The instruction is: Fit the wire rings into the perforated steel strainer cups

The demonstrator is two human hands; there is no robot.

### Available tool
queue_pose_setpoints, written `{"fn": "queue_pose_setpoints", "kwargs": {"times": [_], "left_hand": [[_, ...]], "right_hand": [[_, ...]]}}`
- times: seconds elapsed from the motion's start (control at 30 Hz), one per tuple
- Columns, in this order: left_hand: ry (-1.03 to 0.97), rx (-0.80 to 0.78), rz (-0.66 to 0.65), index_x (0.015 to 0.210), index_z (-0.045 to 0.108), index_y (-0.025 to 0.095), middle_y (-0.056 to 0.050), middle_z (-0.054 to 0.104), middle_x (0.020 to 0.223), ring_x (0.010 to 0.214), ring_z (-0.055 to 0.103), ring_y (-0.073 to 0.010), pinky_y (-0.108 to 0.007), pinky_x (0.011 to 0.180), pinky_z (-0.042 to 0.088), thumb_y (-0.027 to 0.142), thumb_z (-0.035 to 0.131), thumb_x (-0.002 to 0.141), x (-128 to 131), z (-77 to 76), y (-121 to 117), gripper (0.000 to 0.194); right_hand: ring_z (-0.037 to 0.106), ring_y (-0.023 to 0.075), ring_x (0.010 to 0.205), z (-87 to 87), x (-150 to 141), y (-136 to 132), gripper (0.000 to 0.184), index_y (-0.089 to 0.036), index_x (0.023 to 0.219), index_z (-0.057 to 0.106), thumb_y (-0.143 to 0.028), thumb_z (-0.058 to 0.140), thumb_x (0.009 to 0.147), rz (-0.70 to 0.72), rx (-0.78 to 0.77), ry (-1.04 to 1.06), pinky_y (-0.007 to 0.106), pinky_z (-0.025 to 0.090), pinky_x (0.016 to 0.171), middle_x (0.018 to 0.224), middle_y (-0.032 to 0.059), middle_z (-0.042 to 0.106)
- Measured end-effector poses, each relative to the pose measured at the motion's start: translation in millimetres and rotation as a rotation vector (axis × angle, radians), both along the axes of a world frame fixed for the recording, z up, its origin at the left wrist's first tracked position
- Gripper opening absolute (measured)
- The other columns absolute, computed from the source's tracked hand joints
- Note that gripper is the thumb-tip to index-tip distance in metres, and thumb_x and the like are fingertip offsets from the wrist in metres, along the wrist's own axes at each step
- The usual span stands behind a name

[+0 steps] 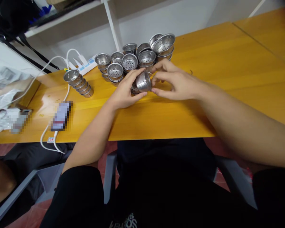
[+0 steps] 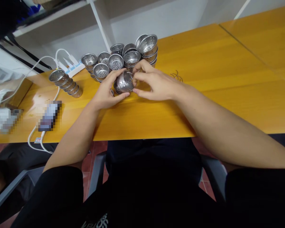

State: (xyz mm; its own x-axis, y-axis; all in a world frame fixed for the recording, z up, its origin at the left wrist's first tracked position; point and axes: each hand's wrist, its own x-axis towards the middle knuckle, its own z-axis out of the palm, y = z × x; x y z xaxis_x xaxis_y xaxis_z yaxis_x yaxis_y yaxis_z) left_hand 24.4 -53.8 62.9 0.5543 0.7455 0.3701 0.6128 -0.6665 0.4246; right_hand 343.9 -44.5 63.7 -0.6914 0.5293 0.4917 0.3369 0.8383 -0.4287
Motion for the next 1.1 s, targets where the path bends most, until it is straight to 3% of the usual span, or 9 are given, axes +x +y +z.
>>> {"fn": "queue_pose_setpoints", "kwargs": {"times": [0.13, 0.4, 0.53, 0.63, 0.7, 0.8, 0.9, 1.0, 1.1], "left_hand": [[-0.004, -0.014, -0.009, 0.192, 0.056, 0.037, -0.014, 0.067, 0.198, 0.192, 0.058, -0.0484, -0.069, 0.165, 0.045, 0.108, 0.069, 0.103, 0, 0.3, 1, 0.115], [0.011, 0.004, -0.004, 0.191, 0.054, 0.036, -0.013, 0.065, 0.2, 0.191, 0.059, -0.0471, -0.068, 0.167, 0.043, 0.098, 0.073, 0.105, 2, 3.8, -2, 0.108], [-0.008, -0.028, 0.01, 0.187, 0.057, 0.036, -0.014, 0.067, 0.196, 0.188, 0.061, -0.047, -0.069, 0.164, 0.047, 0.091, 0.078, 0.103, 5, 5.9, -5, 0.102], [-0.064, -0.036, 0.03, 0.184, 0.057, 0.033, -0.018, 0.07, 0.19, 0.182, 0.067, -0.0462, -0.066, 0.16, 0.054, 0.097, 0.08, 0.099, 2, 0.6, -2, 0.109], [-0.099, -0.028, 0.047, 0.189, 0.05, 0.034, -0.019, 0.067, 0.191, 0.182, 0.066, -0.0464, -0.066, 0.158, 0.056, 0.102, 0.079, 0.098, -5, -4.6, 4, 0.117], [-0.133, -0.007, 0.095, 0.2, 0.032, 0.041, -0.018, 0.059, 0.199, 0.188, 0.06, -0.0449, -0.066, 0.159, 0.054, 0.109, 0.069, 0.103, -17, -11.0, 15, 0.124], [-0.103, 0.004, 0.135, 0.198, 0.04, 0.039, -0.018, 0.059, 0.201, 0.192, 0.057, -0.0464, -0.067, 0.164, 0.047, 0.116, 0.062, 0.102, -28, -14.8, 25, 0.125], [-0.097, -0.012, 0.134, 0.194, 0.049, 0.033, -0.021, 0.059, 0.202, 0.194, 0.056, -0.0496, -0.07, 0.165, 0.043, 0.119, 0.068, 0.097, -33, -17.3, 29, 0.131], [-0.109, -0.059, 0.126, 0.192, 0.053, 0.031, -0.022, 0.062, 0.201, 0.19, 0.061, -0.0497, -0.071, 0.163, 0.048, 0.109, 0.082, 0.096, -31, -18.5, 28, 0.127]], "right_hand": [[0.068, 0.0546, 0.162, -1.3, -1, 4, 0.05, -0.044, 0.144, 0.095, -0.086, 0.076, 0.123, -0.035, -0.031, 0.04, 0.083, 0.057, 0.142, 0.168, 0.0139, 0.077], [0.072, 0.0517, 0.156, 5.5, 2, 0, 0.04, -0.054, 0.135, 0.099, -0.085, 0.08, 0.12, -0.051, -0.057, 0.11, 0.085, 0.061, 0.14, 0.167, 0.0062, 0.082], [0.079, 0.0489, 0.146, 5.8, -1, 0, 0.037, -0.054, 0.118, 0.1, -0.088, 0.087, 0.116, -0.004, -0.072, 0.209, 0.083, 0.064, 0.136, 0.155, 0.0062, 0.087], [0.083, 0.0468, 0.139, 5.5, -1, 2, 0.045, -0.049, 0.109, 0.098, -0.093, 0.094, 0.11, 0.096, -0.116, 0.281, 0.08, 0.067, 0.133, 0.145, 0.0066, 0.089], [0.083, 0.0467, 0.14, 6.3, 5, 4, 0.049, -0.046, 0.108, 0.097, -0.095, 0.094, 0.109, 0.094, -0.137, 0.281, 0.078, 0.068, 0.133, 0.147, 0.0086, 0.088], [0.076, 0.0486, 0.152, 7.0, 24, 15, 0.048, -0.039, 0.113, 0.093, -0.087, 0.089, 0.115, -0.079, -0.072, 0.179, 0.073, 0.064, 0.138, 0.162, 0.0174, 0.082], [0.076, 0.0502, 0.147, 3.0, 50, 38, 0.036, -0.03, 0.114, 0.087, -0.065, 0.088, 0.118, -0.284, -0.041, -0.104, 0.072, 0.06, 0.139, 0.158, 0.0258, 0.08], [0.079, 0.0401, 0.109, -4.3, 71, 62, 0.023, -0.025, 0.105, 0.085, -0.046, 0.091, 0.113, -0.36, -0.209, -0.474, 0.06, 0.067, 0.107, 0.125, 0.0216, 0.085], [0.074, 0.0297, 0.086, -9.9, 80, 73, 0.019, -0.024, 0.103, 0.083, -0.037, 0.087, 0.115, -0.335, -0.38, -0.59, 0.048, 0.06, 0.086, 0.102, 0.0125, 0.085]]}}
